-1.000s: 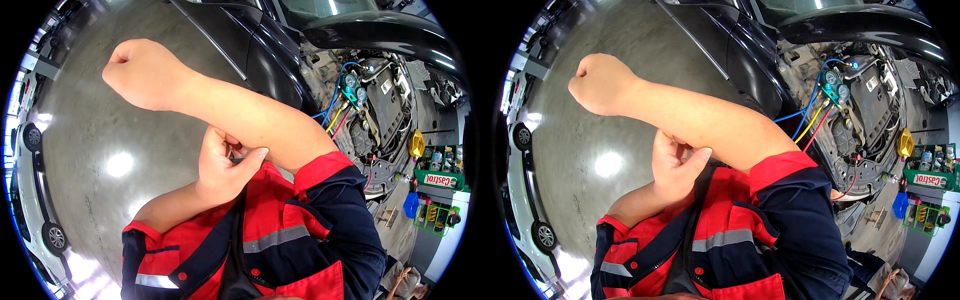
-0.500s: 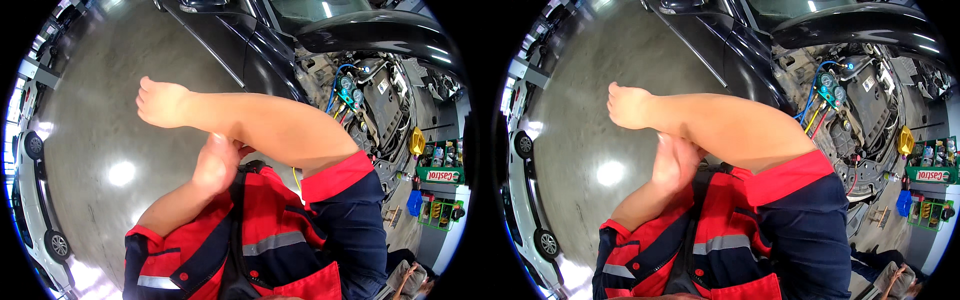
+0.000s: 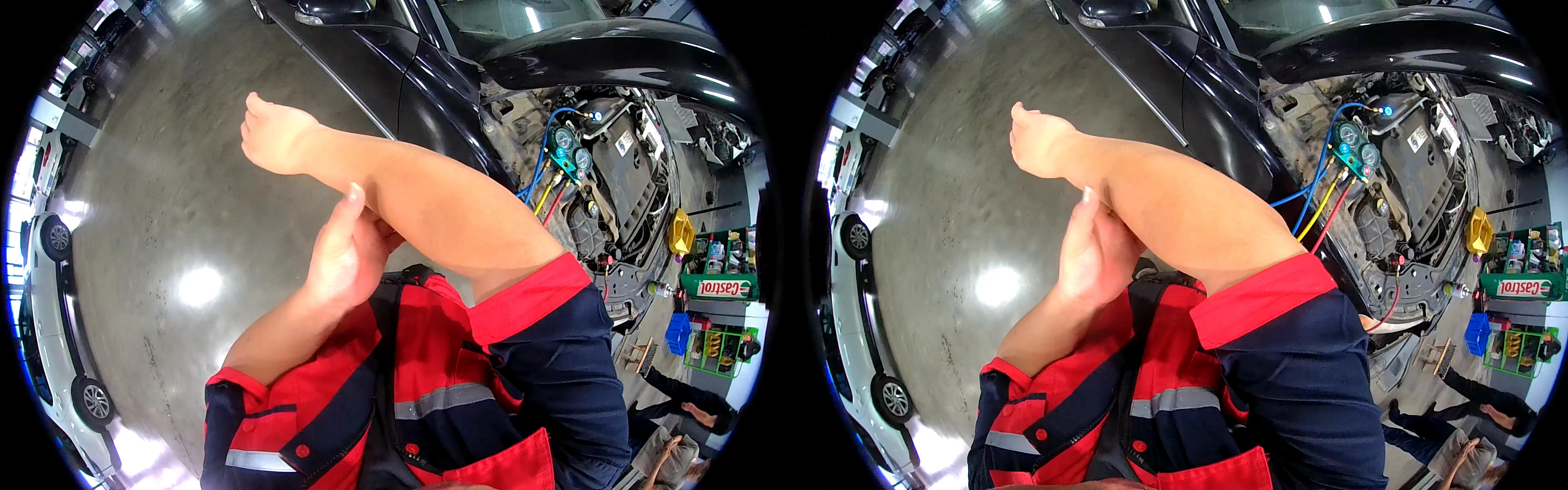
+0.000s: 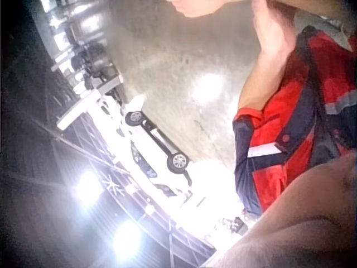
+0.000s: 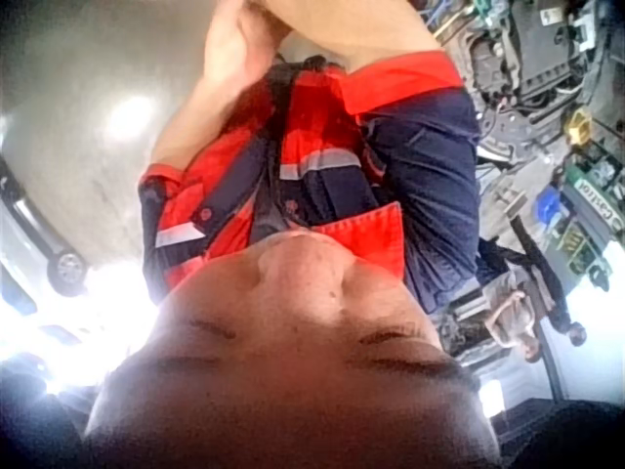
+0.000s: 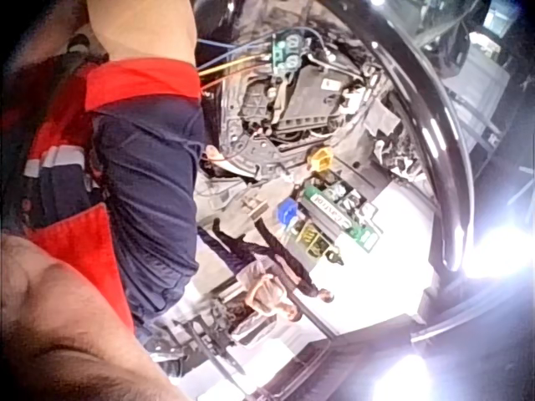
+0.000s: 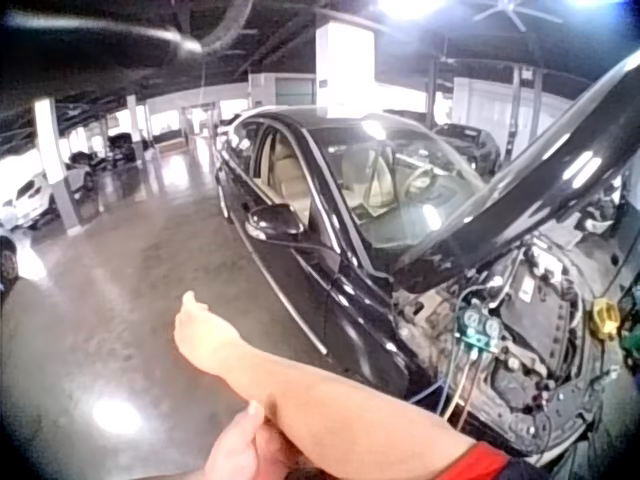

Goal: The person holds their forearm and touches a small red mark by hand before reaching toward the front of a vehicle's engine bay while it is connected to a gauge manifold set and vacuum pump.

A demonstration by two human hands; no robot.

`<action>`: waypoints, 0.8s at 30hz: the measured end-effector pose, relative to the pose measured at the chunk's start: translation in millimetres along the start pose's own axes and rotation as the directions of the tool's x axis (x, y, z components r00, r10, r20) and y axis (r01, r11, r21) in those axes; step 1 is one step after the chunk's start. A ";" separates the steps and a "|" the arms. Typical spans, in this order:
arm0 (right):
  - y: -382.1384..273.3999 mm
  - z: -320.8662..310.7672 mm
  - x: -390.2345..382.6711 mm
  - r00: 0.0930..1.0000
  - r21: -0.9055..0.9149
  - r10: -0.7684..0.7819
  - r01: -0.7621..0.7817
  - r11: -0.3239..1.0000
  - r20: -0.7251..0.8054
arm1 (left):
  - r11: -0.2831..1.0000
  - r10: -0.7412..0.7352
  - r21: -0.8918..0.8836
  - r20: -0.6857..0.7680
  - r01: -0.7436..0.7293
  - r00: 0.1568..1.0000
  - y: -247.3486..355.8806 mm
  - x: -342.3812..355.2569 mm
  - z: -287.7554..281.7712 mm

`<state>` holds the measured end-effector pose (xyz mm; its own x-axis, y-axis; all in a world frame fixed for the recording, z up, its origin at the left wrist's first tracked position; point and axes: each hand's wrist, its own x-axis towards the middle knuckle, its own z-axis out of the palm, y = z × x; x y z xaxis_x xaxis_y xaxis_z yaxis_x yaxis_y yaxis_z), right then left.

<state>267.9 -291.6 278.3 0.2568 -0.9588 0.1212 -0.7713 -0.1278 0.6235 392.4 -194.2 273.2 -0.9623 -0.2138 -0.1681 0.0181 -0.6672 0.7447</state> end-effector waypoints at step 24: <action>4.8 21.3 -10.4 0.997 -0.041 -0.006 0.009 0.999 0.080 | -0.288 0.479 0.567 0.783 -0.772 0.396 44.5 26.7 30.0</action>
<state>249.2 -287.7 263.6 0.2141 -0.9752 0.0557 -0.7447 -0.1260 0.6554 359.3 -208.2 321.3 -0.5852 0.1546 0.7960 0.5842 0.7612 0.2816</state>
